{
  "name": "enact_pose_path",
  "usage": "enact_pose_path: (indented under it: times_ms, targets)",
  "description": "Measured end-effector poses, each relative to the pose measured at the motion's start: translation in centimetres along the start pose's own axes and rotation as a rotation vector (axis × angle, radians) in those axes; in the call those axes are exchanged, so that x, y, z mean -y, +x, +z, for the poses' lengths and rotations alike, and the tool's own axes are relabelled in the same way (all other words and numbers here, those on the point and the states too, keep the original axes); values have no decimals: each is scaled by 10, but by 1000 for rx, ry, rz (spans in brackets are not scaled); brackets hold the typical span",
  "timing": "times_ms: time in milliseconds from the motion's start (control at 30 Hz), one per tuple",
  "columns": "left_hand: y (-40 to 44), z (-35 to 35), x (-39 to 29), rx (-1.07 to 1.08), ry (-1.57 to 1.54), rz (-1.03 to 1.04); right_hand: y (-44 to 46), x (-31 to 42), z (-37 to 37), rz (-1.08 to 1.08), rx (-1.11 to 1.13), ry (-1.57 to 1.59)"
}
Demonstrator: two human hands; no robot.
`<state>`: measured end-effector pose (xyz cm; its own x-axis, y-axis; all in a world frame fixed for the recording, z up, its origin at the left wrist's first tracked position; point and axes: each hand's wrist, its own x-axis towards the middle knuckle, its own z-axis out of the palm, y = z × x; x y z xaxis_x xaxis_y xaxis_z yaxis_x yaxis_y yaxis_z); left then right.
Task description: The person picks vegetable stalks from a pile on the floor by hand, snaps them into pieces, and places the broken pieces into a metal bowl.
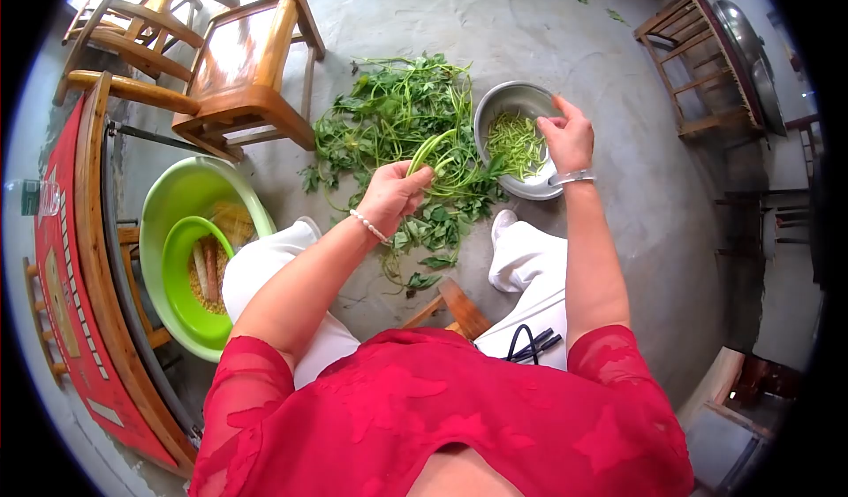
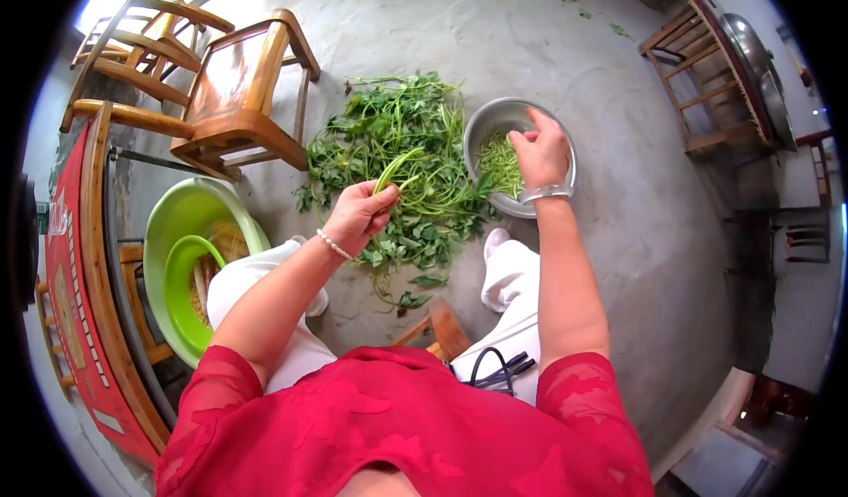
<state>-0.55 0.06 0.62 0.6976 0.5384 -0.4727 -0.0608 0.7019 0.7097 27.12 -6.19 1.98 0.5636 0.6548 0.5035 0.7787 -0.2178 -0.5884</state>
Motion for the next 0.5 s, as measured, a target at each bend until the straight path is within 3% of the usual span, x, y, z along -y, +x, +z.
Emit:
enact_pose_path:
  times_ms: [100, 167, 300, 500]
  targets:
    - [1, -1, 0, -24, -6, 31, -10, 50, -7, 542, 488, 481]
    - [2, 0, 2, -40, -12, 43, -29, 72, 6, 669, 747, 673]
    - [4, 0, 7, -54, 39, 60, -68, 94, 27, 793, 771, 930]
    - [3, 5, 6, -102, 113, 102, -71, 97, 24, 723, 708, 866]
